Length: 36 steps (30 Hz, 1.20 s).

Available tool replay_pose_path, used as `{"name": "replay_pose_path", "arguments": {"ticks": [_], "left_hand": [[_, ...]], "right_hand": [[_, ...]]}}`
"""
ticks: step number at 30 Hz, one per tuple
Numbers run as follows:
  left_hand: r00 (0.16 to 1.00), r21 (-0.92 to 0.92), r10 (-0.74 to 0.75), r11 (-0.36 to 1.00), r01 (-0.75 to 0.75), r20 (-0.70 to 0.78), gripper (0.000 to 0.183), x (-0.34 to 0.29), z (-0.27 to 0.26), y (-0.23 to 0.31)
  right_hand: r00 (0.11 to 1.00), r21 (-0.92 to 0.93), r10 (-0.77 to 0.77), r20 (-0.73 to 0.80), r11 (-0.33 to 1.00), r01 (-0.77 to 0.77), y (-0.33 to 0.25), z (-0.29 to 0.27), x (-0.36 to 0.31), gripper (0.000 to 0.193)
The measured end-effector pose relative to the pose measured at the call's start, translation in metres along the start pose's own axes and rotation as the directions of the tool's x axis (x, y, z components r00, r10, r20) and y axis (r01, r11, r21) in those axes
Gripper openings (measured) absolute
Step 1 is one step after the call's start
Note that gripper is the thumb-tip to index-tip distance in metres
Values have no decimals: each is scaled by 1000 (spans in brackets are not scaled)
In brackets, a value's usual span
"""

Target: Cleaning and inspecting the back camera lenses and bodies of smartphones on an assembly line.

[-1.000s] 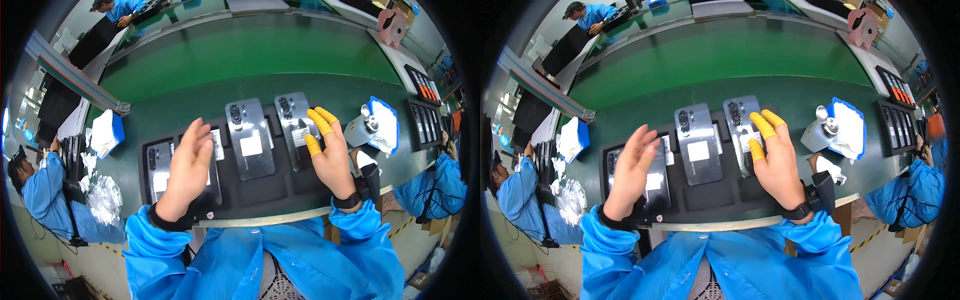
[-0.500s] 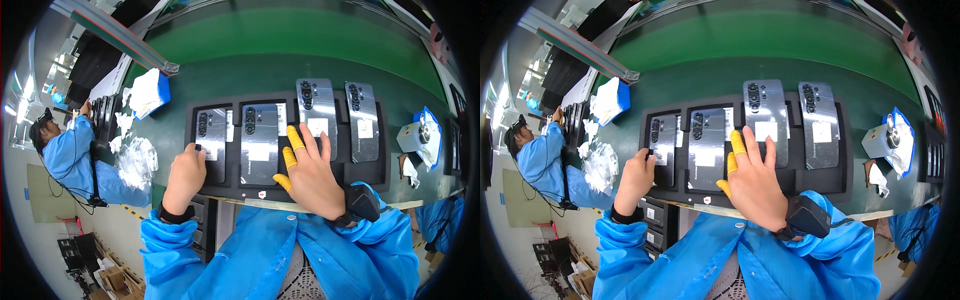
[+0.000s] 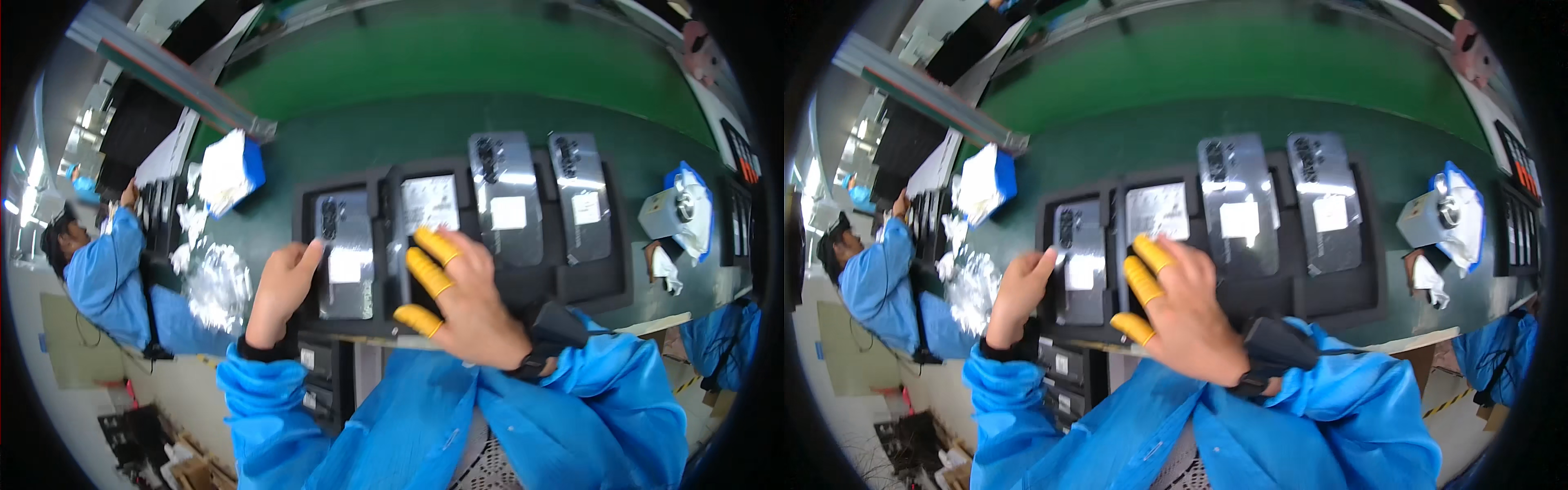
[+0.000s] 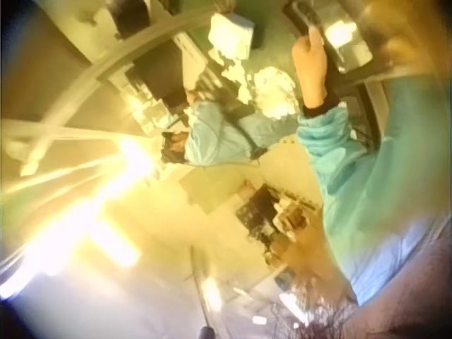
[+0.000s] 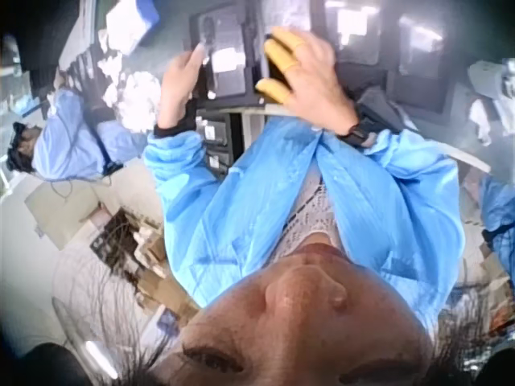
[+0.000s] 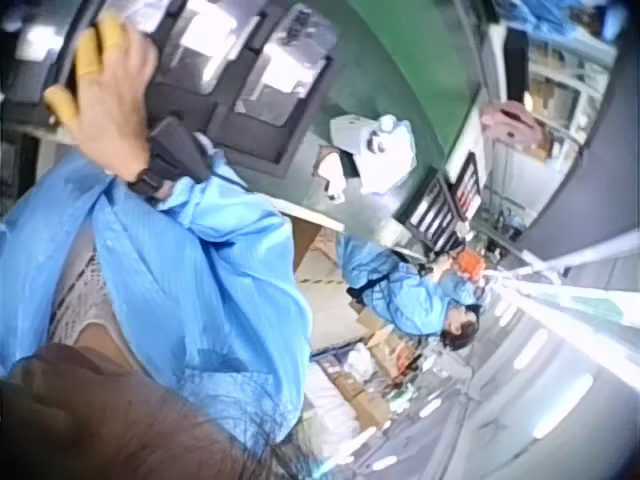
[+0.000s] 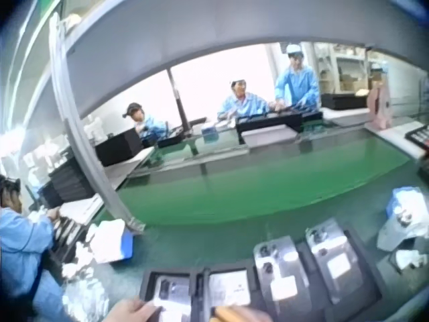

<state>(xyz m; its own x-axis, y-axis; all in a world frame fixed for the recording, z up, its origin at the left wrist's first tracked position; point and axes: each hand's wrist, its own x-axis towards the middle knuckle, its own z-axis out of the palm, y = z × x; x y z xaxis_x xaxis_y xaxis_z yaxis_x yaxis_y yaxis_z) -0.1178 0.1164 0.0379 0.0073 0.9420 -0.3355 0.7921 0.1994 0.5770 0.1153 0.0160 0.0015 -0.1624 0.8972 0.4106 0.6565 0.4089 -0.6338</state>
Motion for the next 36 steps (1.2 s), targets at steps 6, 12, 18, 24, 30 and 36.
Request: {"name": "replay_pose_path", "arguments": {"ticks": [6,12,18,24,30,36], "left_hand": [[973,-100,229,968,-231,-30,35,-14,6,-12],[941,-166,339,927,-337,-22,19,-15,19,-8],[991,-721,85,680,-134,-104,26,-49,12,-10],[998,-899,-42,438,-24,-47,30,-41,34,-8],[998,-928,-43,366,65,53,31,-42,46,-12],[991,-947,-72,295,129,113,39,-34,50,-9]], "right_hand": [[1000,123,11,-28,992,-7,-3,18,-2,64],[998,140,55,-15,989,-52,0,25,-7,70],[999,201,32,31,979,-38,-3,24,-5,70],[998,123,66,-15,990,-64,0,9,1,68],[992,202,107,70,972,-119,-4,11,2,69],[989,185,116,93,974,-132,-5,11,1,70]]}}
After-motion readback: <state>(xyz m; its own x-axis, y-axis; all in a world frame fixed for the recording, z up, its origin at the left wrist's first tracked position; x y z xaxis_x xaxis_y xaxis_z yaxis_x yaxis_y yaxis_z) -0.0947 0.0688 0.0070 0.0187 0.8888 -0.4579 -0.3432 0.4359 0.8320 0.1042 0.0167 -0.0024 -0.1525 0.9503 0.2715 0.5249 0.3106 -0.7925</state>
